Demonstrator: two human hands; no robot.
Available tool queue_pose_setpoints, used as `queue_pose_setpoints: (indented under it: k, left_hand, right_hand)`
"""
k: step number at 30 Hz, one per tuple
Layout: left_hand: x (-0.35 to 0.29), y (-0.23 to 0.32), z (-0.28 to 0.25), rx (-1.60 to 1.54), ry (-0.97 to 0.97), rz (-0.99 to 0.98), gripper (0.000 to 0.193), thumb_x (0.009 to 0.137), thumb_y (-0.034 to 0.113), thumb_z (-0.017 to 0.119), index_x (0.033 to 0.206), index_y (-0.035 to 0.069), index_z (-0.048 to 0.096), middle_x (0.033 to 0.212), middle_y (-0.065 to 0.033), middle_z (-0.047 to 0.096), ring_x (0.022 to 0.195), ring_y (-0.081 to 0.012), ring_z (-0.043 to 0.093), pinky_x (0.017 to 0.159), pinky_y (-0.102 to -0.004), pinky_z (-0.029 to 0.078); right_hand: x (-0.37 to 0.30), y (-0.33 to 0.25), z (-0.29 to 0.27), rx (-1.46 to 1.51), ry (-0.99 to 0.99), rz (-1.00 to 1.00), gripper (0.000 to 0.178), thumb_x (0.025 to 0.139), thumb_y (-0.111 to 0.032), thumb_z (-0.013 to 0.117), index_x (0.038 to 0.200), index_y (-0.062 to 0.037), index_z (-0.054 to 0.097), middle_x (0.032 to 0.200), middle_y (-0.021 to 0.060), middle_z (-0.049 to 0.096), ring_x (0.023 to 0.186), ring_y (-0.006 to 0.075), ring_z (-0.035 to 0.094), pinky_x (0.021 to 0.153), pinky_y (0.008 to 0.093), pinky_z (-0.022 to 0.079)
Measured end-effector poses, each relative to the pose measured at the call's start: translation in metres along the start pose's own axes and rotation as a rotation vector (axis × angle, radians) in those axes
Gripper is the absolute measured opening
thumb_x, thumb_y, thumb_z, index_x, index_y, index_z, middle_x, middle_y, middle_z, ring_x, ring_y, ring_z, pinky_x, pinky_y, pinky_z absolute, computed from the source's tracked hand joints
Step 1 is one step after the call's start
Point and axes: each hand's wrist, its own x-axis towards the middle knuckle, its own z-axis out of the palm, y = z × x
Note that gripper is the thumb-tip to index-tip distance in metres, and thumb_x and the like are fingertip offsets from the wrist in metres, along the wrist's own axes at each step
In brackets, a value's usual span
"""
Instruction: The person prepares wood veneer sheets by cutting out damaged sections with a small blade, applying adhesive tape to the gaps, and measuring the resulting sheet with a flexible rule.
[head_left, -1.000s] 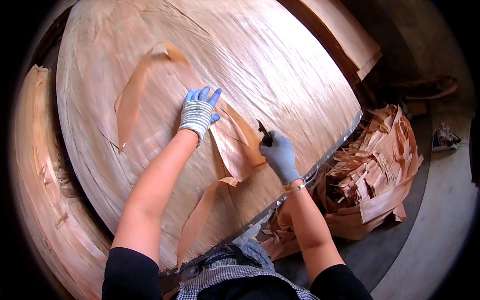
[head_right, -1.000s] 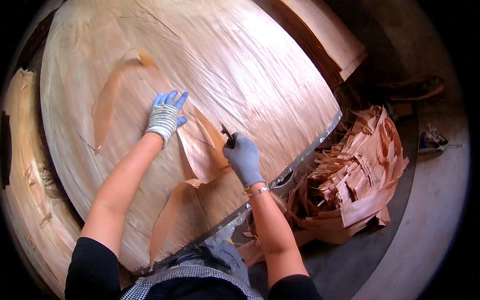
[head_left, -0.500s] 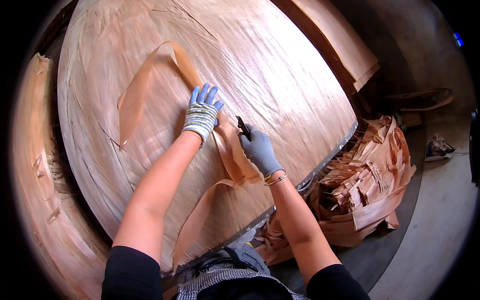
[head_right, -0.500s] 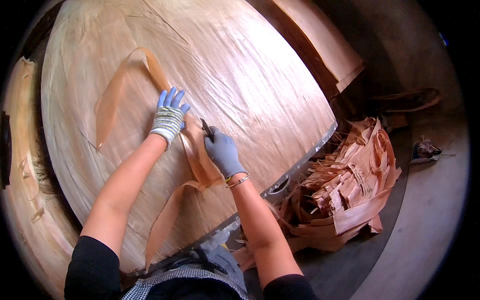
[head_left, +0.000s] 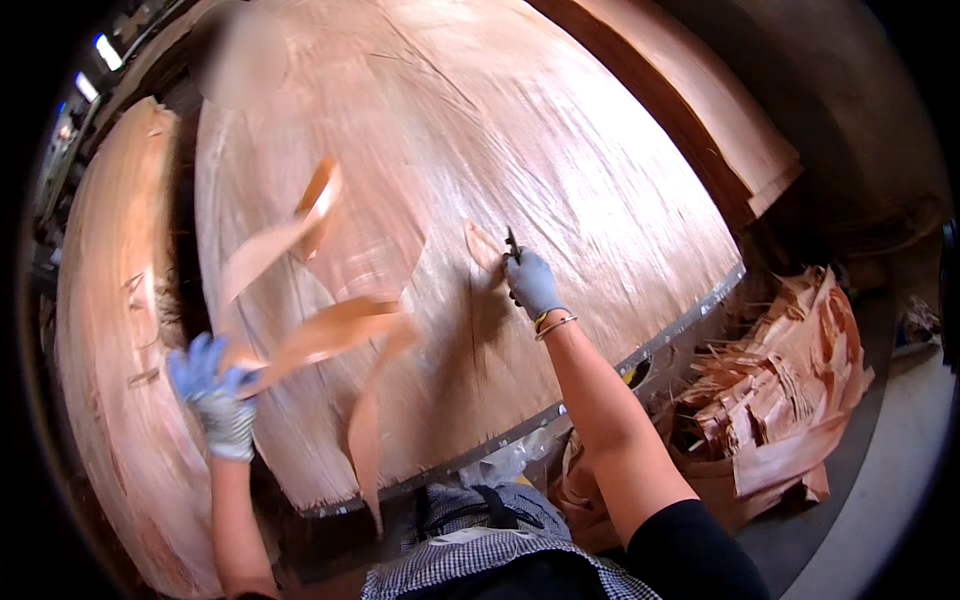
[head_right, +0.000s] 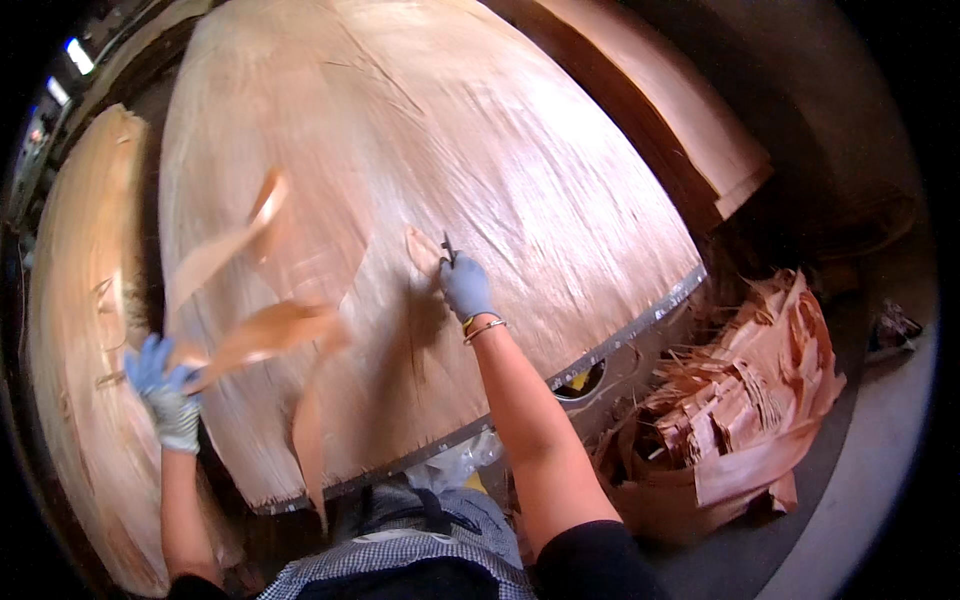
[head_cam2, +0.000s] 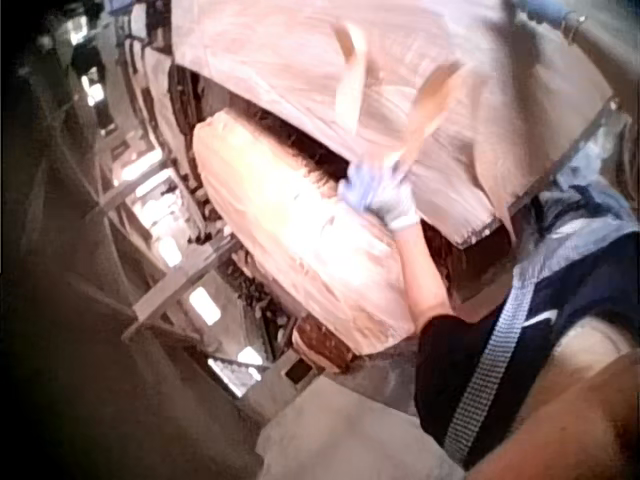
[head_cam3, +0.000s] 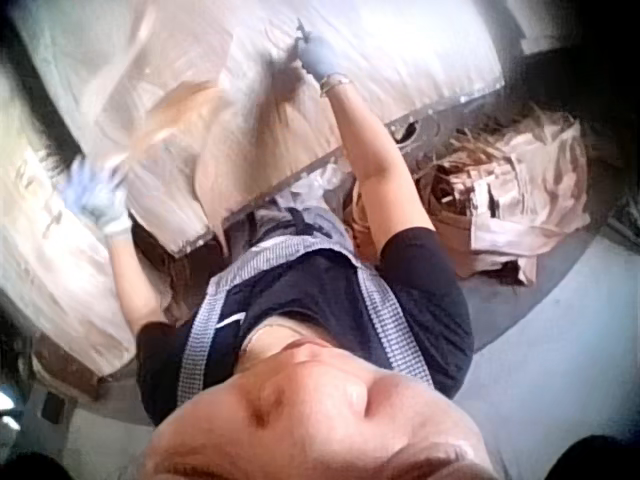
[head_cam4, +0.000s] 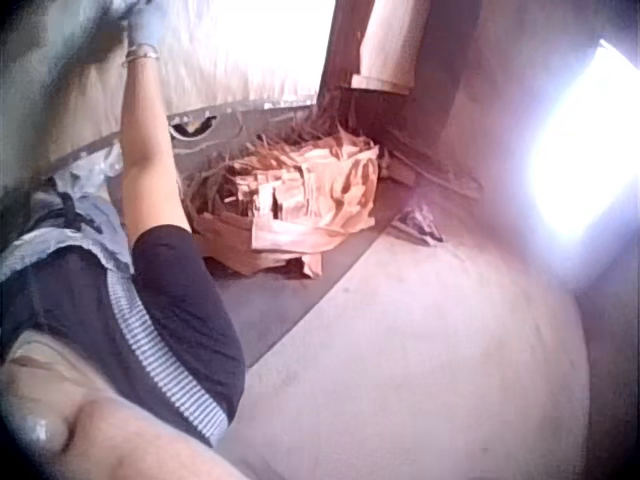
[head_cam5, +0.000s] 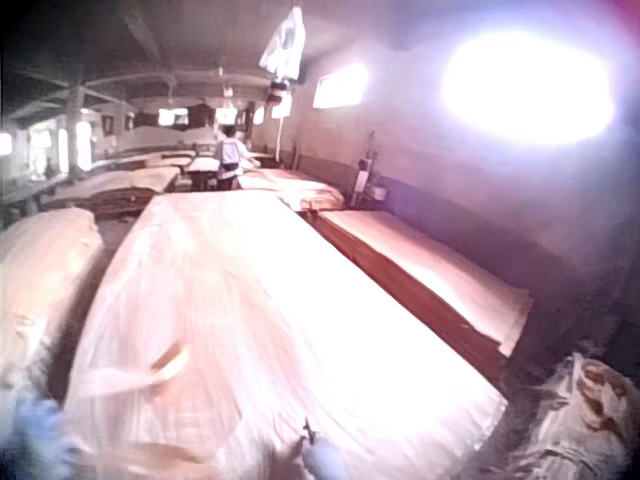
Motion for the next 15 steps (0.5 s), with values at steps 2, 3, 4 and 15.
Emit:
queue_pose_setpoints:
  k: [2,3,4,15]
  left_hand:
    - [-0.08,-0.031,-0.067,0.254,-0.172,-0.311,0.012,0.075,0.018,0.068,0.085,0.012,0.064,0.12,-0.0087,0.06,0.12,-0.0299,0.048,0.107,-0.0532,0.025]
    - [-0.159,-0.055,-0.092,0.37,-0.079,-0.398,0.02,0.081,0.025,0.064,0.08,0.006,0.059,0.121,-0.0095,0.059,0.12,-0.0327,0.047,0.109,-0.0505,0.024]
    - [-0.208,-0.041,-0.107,0.44,-0.171,-0.791,0.032,0.089,0.031,0.055,0.084,0.0,0.061,0.117,-0.0175,0.059,0.113,-0.0346,0.05,0.103,-0.0488,0.031]
    - [-0.516,0.252,-0.229,-0.461,-1.896,-1.421,0.057,0.092,0.044,0.05,0.127,-0.002,0.05,0.125,-0.0227,0.055,0.115,-0.0332,0.052,0.096,-0.0393,0.04]
  right_hand:
    - [0.014,0.019,0.005,-0.004,0.083,-0.057,0.038,0.09,-0.032,0.049,0.091,0.0037,0.062,0.076,0.0241,0.065,0.07,0.0368,0.066,0.068,0.0458,0.051]
    - [0.023,0.027,0.014,0.045,0.087,-0.092,0.038,0.089,-0.032,0.049,0.088,0.0029,0.062,0.074,0.0227,0.065,0.068,0.0348,0.066,0.069,0.0434,0.051]
    - [0.05,0.059,0.013,0.241,-0.04,-0.125,0.029,0.09,-0.027,0.051,0.095,-0.0001,0.062,0.075,0.0152,0.065,0.055,0.0238,0.063,0.047,0.0353,0.049]
    - [-0.134,0.141,-0.105,0.561,-0.135,-0.089,0.033,0.096,-0.025,0.053,0.12,-0.0028,0.057,0.1,0.0086,0.066,0.072,0.0139,0.064,0.058,0.0249,0.05]
